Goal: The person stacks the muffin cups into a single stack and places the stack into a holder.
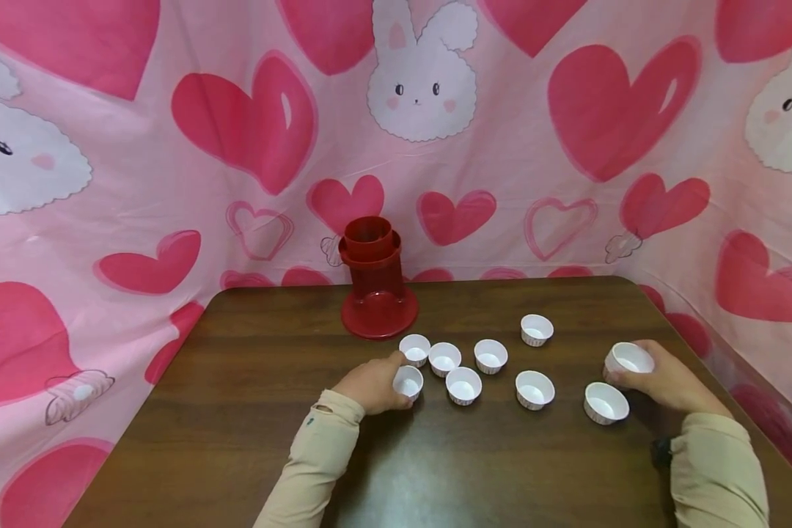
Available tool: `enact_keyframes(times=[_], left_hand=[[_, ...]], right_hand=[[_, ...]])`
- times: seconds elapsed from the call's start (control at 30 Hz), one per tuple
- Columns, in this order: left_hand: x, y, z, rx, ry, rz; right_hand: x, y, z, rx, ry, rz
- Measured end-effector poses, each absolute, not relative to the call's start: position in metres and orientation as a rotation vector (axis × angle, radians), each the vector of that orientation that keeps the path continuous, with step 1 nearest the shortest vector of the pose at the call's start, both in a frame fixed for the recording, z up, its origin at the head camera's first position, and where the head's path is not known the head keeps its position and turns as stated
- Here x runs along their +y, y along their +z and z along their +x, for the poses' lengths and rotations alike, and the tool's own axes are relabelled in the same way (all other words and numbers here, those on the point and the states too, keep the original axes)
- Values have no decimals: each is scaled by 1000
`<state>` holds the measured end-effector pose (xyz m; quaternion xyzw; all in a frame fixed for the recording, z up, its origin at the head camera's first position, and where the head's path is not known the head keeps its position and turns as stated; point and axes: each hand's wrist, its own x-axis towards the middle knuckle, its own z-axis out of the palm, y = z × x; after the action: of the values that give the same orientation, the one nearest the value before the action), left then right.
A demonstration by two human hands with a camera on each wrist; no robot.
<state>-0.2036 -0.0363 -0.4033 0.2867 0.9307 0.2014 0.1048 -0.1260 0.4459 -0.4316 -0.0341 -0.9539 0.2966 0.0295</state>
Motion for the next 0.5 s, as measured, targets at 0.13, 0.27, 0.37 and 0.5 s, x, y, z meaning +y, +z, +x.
enact_keyframes(times=[0.13,0.27,0.37,0.5], left_hand=[[-37,-398,-205,2711,690,893],[-36,-392,-207,2670,779,903],[-35,-390,-208,2656,821,894],[-34,-389,-209,2664,867,931]], right_hand=[[445,-430,-127,-2936,913,-96],[445,-429,-127,-2926,920,-88],[446,-430,-126,-2919,920,-83],[448,-435,-122,-2921,936,-96]])
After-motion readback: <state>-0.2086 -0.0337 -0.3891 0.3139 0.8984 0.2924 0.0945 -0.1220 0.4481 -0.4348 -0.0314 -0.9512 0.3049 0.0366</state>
